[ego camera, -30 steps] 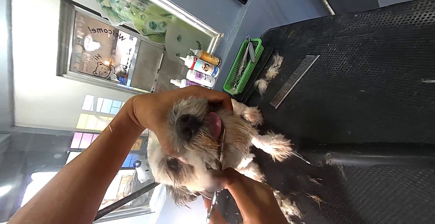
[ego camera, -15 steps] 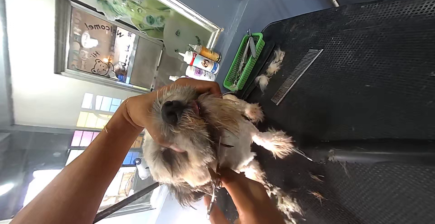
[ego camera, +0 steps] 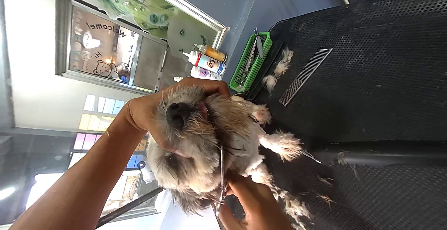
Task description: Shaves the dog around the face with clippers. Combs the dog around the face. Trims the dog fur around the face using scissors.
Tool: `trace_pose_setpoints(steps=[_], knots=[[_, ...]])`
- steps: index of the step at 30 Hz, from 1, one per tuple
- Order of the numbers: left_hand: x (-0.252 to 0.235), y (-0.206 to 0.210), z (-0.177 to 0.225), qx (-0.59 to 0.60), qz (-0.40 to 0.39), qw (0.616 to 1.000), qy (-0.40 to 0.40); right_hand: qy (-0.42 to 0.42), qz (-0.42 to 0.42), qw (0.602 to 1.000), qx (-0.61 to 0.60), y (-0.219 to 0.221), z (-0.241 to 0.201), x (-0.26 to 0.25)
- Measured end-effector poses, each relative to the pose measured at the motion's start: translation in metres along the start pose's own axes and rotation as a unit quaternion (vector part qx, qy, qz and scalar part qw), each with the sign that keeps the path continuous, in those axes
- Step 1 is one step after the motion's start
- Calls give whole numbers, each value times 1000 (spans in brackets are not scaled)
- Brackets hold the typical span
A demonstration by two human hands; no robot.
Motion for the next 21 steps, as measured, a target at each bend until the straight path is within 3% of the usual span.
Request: trace_pose_setpoints(steps=[12, 21], knots=[[2, -2, -1, -3, -13, 1000, -4, -21, -3, 1000, 22, -3, -3, -1], [-14, 2, 2, -35, -2, 999, -3, -38, -41, 997, -54, -10, 6, 2]])
Point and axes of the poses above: each hand's wrist, its own x-axis away from the middle knuckle, its own y-axis out of the palm, z = x × y, the point moved 2 cm from there along -x, towards the middle knuckle, and after that the axes turned 13 degrees about y, right-handed, at the moved point
